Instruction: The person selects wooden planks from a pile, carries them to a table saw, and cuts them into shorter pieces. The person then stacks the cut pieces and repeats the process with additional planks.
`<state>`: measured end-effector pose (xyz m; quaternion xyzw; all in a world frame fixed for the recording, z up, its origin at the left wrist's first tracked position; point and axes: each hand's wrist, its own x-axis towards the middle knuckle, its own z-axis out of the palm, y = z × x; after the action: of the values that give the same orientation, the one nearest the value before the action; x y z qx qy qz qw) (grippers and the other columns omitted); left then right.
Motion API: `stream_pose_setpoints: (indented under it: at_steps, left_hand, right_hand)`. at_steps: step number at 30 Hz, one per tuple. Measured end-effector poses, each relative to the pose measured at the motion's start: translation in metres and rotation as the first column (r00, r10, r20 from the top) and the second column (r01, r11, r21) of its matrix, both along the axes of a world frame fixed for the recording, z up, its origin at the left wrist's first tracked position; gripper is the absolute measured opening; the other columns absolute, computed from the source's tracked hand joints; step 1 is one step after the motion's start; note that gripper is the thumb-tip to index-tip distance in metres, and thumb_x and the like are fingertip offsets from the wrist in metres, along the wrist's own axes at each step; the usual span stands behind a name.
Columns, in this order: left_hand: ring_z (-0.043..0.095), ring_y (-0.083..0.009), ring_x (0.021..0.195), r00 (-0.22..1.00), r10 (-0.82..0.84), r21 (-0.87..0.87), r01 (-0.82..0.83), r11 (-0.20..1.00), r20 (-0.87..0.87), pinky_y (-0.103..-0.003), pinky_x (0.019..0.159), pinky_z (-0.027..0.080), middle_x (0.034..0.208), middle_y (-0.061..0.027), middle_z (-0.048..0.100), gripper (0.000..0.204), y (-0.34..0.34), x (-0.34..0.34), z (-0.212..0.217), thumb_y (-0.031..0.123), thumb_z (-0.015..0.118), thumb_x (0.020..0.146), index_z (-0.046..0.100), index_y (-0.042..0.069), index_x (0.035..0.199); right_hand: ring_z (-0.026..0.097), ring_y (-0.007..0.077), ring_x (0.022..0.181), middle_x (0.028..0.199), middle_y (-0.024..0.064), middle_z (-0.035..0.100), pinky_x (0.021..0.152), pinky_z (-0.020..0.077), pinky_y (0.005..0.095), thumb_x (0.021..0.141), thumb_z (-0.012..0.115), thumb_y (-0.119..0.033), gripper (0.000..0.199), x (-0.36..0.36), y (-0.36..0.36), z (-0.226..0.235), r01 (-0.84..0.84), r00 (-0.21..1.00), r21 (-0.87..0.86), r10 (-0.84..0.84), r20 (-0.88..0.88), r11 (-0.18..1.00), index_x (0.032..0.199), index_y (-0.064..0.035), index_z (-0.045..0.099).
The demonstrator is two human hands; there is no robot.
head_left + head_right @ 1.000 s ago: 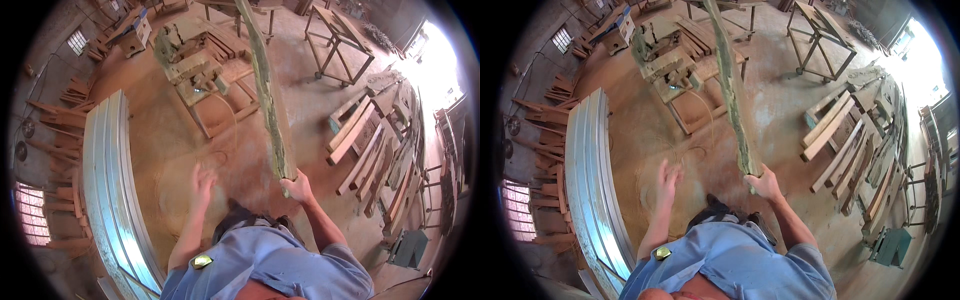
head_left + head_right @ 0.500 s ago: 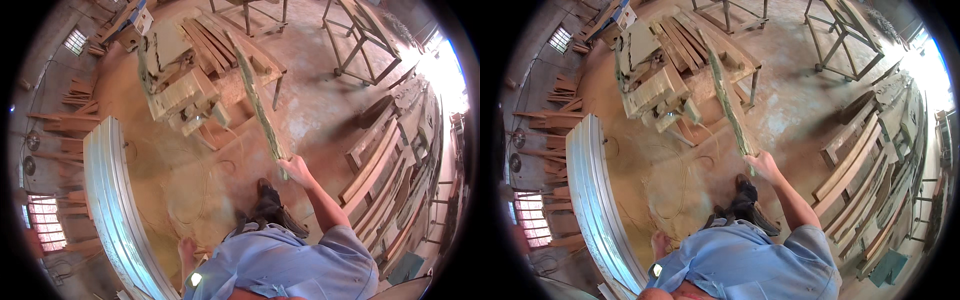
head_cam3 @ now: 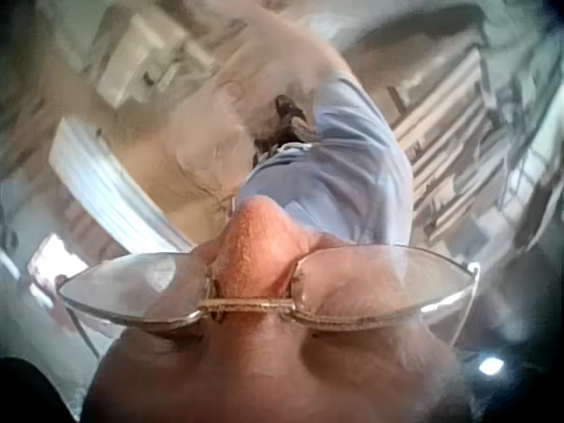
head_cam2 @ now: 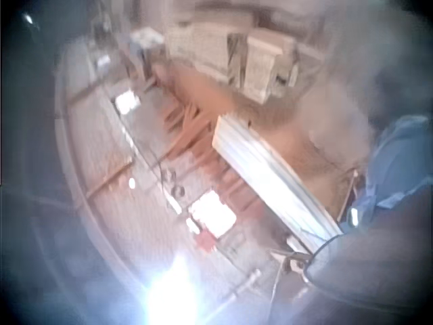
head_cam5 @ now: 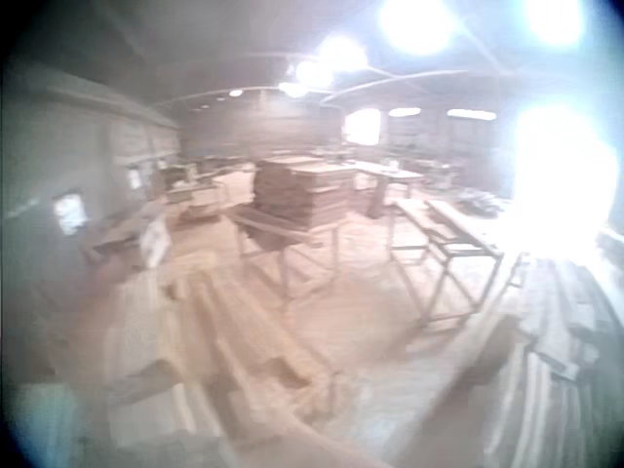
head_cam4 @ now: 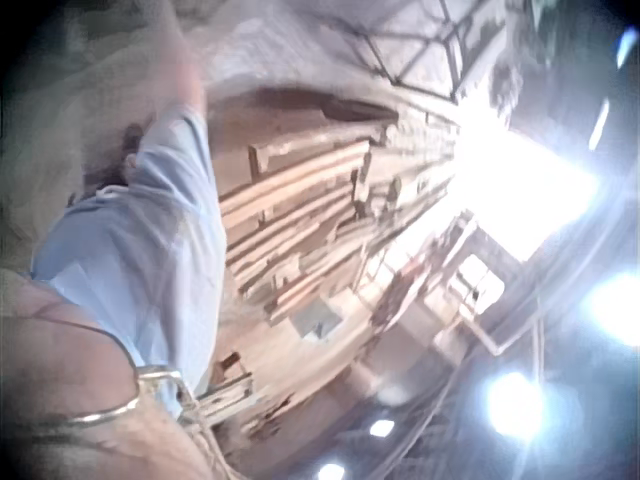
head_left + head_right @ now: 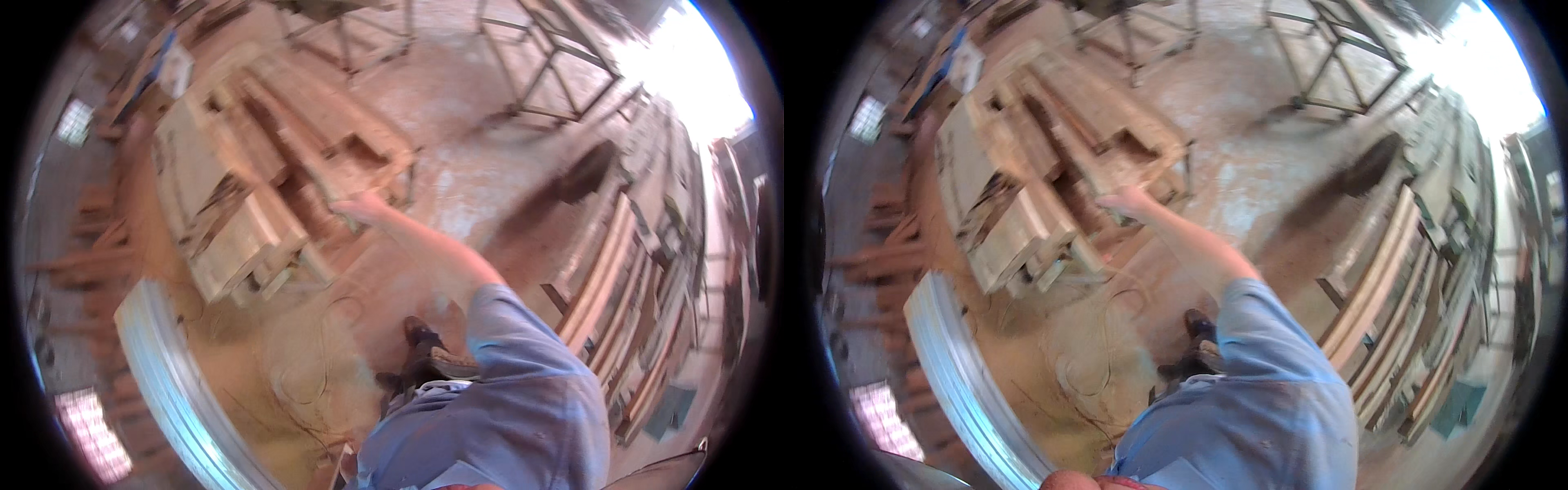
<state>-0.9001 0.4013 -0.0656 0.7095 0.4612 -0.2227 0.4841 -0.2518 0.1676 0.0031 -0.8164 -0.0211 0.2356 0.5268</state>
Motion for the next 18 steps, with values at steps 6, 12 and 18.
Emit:
stream_pose_setpoints:
  at_steps: [6, 12, 18]
  left_hand:
    - [0.051, -0.0148, 0.053, 0.969, -0.245, -0.002, 0.245, 0.970, -0.040, -0.030, 0.044, 0.040, 0.064, -0.0042, 0.052, 0.009, 0.003, 0.050, -0.019, 0.011, 0.057, 0.087, 0.056, 0.003, 0.083]
    - [0.052, -0.0158, 0.053, 0.949, -0.312, 0.010, 0.313, 0.950, -0.038, -0.030, 0.044, 0.040, 0.065, -0.0051, 0.053, 0.008, 0.024, 0.034, -0.024, 0.010, 0.056, 0.087, 0.056, 0.003, 0.085]
    - [0.052, -0.0168, 0.054, 0.866, -0.500, 0.044, 0.498, 0.866, 0.030, -0.031, 0.044, 0.040, 0.065, -0.0059, 0.053, 0.008, 0.074, 0.048, -0.039, 0.010, 0.055, 0.087, 0.056, 0.002, 0.087]
  right_hand:
    - [0.063, 0.0219, 0.096, 0.108, 0.0138, 0.068, 0.077, 0.0530, 0.0374, 0.085, 0.068, -0.052, 0.061, 0.054, 0.001, -0.082, 0.184, 0.976, 0.152, -0.163, -0.144, 0.971, 0.116, 0.0001, 0.068]
    - [0.053, 0.0106, 0.067, 0.079, -0.0007, 0.057, 0.058, 0.0452, 0.0298, 0.092, 0.062, -0.052, 0.051, -0.041, -0.023, -0.044, 0.341, 0.930, 0.462, -0.220, -0.296, 0.819, 0.105, -0.0033, 0.065]
    - [0.053, 0.0155, 0.052, 0.066, 0.0048, 0.057, 0.046, 0.0436, 0.0327, 0.094, 0.060, -0.035, 0.036, -0.213, -0.077, -0.086, 0.505, 0.833, 0.243, -0.393, -0.389, 0.828, 0.089, -0.0006, 0.065]
